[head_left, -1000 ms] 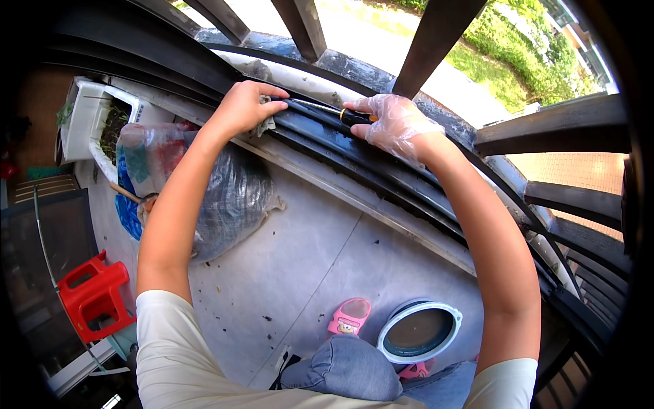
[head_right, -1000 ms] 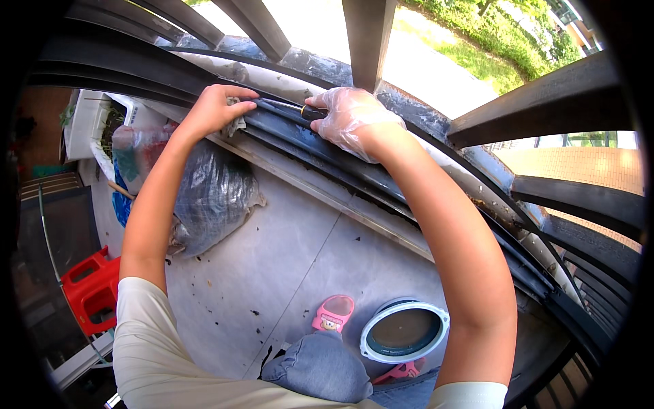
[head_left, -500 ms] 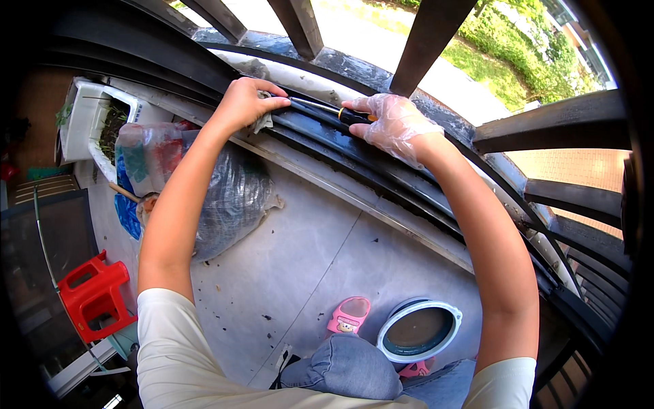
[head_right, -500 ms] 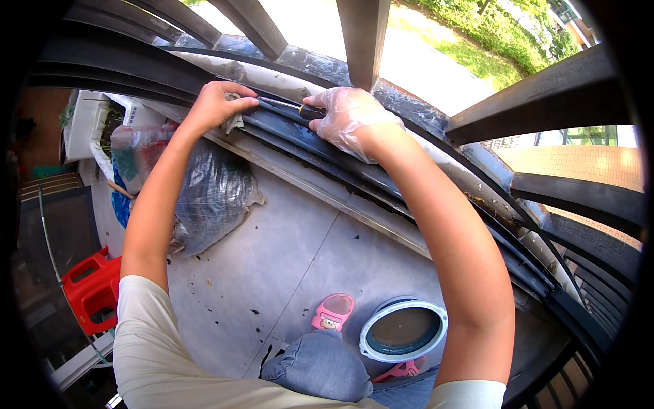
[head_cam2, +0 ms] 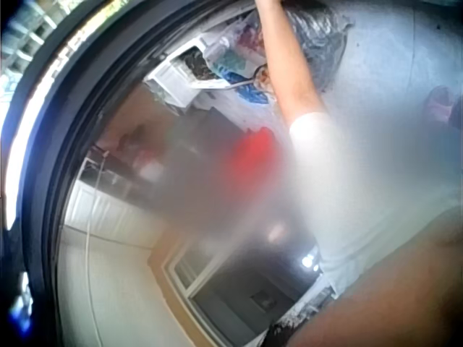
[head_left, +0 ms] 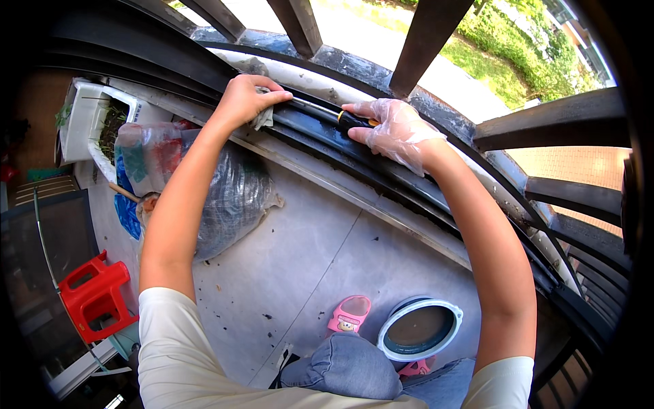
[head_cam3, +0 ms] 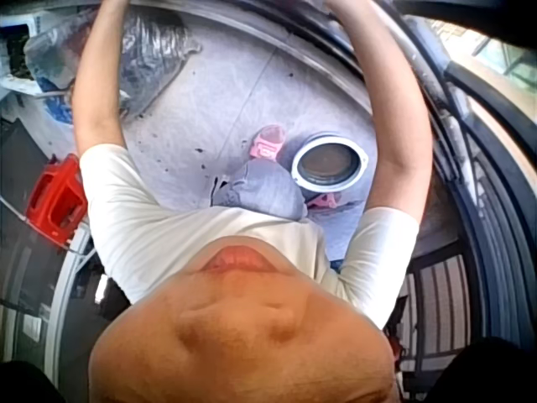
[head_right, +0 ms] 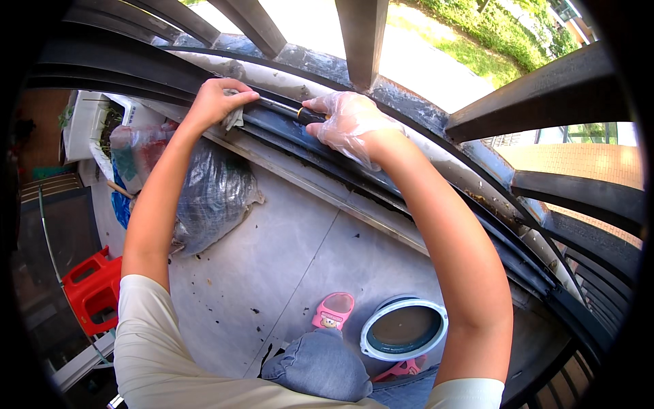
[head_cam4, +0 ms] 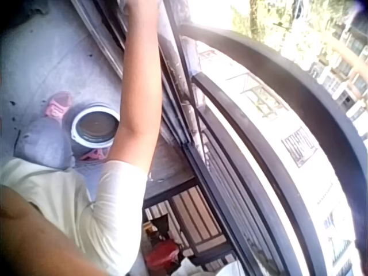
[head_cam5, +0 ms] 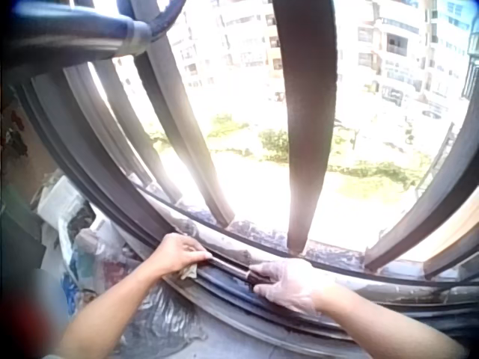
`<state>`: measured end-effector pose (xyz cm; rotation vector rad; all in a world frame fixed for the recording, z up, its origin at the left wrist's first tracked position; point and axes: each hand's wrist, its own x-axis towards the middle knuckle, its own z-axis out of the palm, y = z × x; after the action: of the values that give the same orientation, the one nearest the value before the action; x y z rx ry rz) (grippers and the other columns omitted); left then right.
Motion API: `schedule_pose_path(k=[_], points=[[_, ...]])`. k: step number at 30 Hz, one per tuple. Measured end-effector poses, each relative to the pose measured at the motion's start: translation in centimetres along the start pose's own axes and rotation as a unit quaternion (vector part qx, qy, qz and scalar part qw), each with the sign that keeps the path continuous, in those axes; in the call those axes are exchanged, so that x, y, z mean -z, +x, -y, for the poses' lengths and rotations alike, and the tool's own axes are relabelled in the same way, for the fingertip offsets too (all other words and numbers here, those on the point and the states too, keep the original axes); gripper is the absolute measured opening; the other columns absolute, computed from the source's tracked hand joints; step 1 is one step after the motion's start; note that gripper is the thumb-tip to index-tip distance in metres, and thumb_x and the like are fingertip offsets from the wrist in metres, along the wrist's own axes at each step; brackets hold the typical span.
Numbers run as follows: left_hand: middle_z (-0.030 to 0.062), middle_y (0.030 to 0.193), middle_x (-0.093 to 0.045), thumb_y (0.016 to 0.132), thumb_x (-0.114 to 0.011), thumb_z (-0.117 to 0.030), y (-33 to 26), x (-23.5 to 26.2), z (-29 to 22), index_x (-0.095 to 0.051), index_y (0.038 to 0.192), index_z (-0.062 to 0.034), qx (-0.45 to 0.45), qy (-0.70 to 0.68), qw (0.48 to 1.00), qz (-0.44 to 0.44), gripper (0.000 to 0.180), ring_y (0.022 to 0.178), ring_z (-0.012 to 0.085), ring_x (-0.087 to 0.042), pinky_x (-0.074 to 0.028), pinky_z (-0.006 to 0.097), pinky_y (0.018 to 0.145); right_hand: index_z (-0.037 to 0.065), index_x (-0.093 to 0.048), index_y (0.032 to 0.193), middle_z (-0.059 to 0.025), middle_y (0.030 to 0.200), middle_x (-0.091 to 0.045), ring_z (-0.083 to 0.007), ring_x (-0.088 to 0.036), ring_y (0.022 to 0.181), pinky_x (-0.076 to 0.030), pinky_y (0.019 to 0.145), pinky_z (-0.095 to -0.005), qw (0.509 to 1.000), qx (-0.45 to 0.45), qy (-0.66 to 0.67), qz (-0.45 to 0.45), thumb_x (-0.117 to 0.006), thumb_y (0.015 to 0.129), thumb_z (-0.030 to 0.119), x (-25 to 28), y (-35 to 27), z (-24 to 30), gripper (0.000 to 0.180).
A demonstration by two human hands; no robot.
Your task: The person sits on the balcony floor and cleans the window frames. They dip a cloth into a bucket of water, wipe the metal frame, and use a spray bottle to apply liquid. They also use a screwdriver to scrape debris from the frame grooves.
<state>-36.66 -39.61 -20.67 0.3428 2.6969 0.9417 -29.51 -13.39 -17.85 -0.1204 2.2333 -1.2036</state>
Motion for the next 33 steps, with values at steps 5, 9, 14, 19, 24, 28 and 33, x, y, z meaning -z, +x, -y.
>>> schedule_pose_path(k=[5,9,14,19,24,28,33], points=[[0.0054,0.088,-0.066,0.081,-0.066,-0.016,-2.6,-0.2,-1.5,-0.068,0.094,-0.0017,-0.063,-0.174,0.982,0.04,0.019,0.082,0.0096,-0.057,-0.044,0.022,0.076,0.004,-0.053,0.123,-0.002,0.072,-0.056,-0.0067,-0.048,0.056,-0.043,0.051,-0.0218,0.96,-0.048,0.268,0.067,-0.065,0.081,0.012,0.3,-3.8,0.0,0.044],[0.0034,0.072,-0.06,0.08,-0.065,-0.007,-5.8,-0.9,-3.6,-0.067,0.085,-0.0008,-0.207,-0.136,0.968,0.034,0.008,0.065,0.0096,-0.052,-0.041,0.022,0.06,0.002,-0.053,0.121,-0.002,0.07,-0.057,-0.0068,-0.051,0.057,-0.042,0.049,-0.0205,0.898,-0.144,0.399,0.116,-0.064,0.084,0.013,0.2,-8.6,-0.3,0.04],[0.0048,0.081,-0.065,0.083,-0.062,-0.008,-4.5,-3.2,-7.5,-0.067,0.088,0.0008,-0.173,-0.164,0.956,-0.172,0.011,0.077,0.0083,-0.057,-0.044,0.021,0.07,0.001,-0.053,0.12,-0.0027,0.074,-0.057,-0.0081,-0.051,0.059,-0.041,0.051,-0.0219,0.861,-0.19,0.454,0.13,-0.065,0.084,0.013,-0.4,-15.2,-2.4,0.04],[0.0069,0.057,-0.061,0.071,-0.075,-0.03,2.9,-5.3,-11.7,-0.068,0.079,-0.0044,-0.134,-0.005,0.946,-0.295,0.028,0.05,0.0104,-0.055,-0.044,0.024,0.054,-0.001,-0.048,0.125,-0.0041,0.074,-0.056,-0.0087,-0.049,0.059,-0.04,0.051,-0.0207,0.852,-0.239,0.462,0.064,-0.063,0.082,0.008,0.6,-21.7,-3.5,0.046],[0.0104,0.061,-0.062,0.077,-0.061,-0.03,8.4,-5.2,-10.2,-0.056,0.118,-0.0115,-0.05,0.114,0.961,-0.249,0.046,0.067,0.0253,-0.063,-0.049,0.037,0.069,-0.001,-0.049,0.125,-0.0037,0.073,-0.058,-0.0083,-0.048,0.056,-0.039,0.053,-0.0209,0.861,-0.223,0.457,-0.013,-0.063,0.082,0.01,1.5,-28.7,-5.5,0.047],[0.0151,0.081,-0.067,0.077,-0.062,-0.033,5.8,-4.3,-11.1,-0.068,0.099,-0.0117,-0.141,0.02,0.952,-0.269,0.031,0.079,0.0279,-0.065,-0.049,0.033,0.074,0.0,-0.05,0.125,-0.0046,0.071,-0.058,-0.0099,-0.05,0.055,-0.041,0.053,-0.023,0.844,-0.235,0.475,-0.084,-0.066,0.08,0.01,1.5,-35.5,-8.1,0.048],[0.0023,0.103,-0.061,0.087,-0.059,-0.023,-6.3,-7.3,-14.0,-0.06,0.11,-0.0007,0.065,-0.287,0.955,0.041,0.032,0.093,0.009,-0.056,-0.04,0.021,0.084,0.0,-0.055,0.112,-0.0026,0.068,-0.056,-0.009,-0.05,0.055,-0.042,0.052,-0.0229,0.855,-0.33,0.371,-0.152,-0.067,0.079,0.01,0.0,-45.8,-12.2,0.036]])
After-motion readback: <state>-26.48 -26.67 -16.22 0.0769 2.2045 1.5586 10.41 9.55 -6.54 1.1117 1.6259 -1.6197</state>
